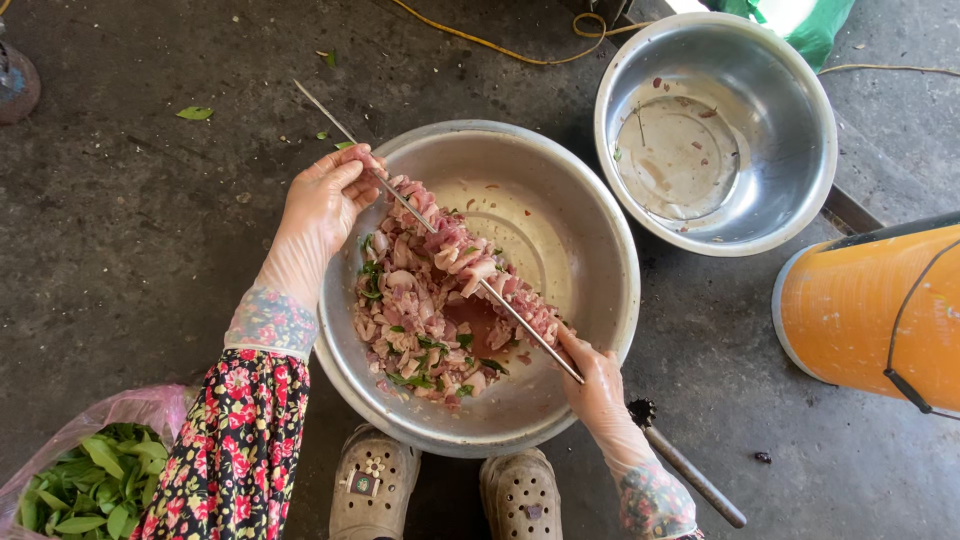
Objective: The person threads pieces of raw meat and green herbs onto a metal skewer from a large mixing bowl. They continue adding pieces along the length of the skewer, compacting them with gloved hands. The person works over the bowl, occasionally reaching for more meat and herbs from the mixture.
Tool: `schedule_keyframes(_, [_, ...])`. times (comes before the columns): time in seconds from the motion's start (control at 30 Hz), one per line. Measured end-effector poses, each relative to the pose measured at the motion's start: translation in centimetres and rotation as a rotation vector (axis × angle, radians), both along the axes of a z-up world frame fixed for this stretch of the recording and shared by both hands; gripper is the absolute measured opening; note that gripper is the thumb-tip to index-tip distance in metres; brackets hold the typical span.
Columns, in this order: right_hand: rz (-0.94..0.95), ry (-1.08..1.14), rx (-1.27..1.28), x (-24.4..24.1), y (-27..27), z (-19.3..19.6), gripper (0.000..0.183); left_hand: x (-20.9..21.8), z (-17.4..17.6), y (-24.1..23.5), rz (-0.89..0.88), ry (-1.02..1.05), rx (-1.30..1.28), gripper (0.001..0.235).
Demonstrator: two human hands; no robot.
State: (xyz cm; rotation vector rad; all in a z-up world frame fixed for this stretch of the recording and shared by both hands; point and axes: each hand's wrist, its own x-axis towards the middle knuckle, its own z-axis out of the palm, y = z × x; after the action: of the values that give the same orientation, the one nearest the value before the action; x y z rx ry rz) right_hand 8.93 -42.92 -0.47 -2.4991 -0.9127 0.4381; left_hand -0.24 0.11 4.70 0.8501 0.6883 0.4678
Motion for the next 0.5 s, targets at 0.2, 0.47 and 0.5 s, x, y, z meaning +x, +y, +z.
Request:
schedule_keyframes(0.2, [0.017,-0.021,0.030,0.0,0.0,0.2,0.049,0.3,-1.2,-1.5,0.127,0.176,0.288,0.016])
schedule_keyframes(0.47, [0.055,-0.037,0.135,-0.2,-0.1,0.6,0.047,0.1,0.1,-4.6,0.169,0.058,0.473,0.022])
schedule_keyframes(0.5, [0.049,-0.033,0.123,-0.2,-0.1,0.5,0.047,-0.1,0.8,-5.8,0.102,0.083,0.577,0.023])
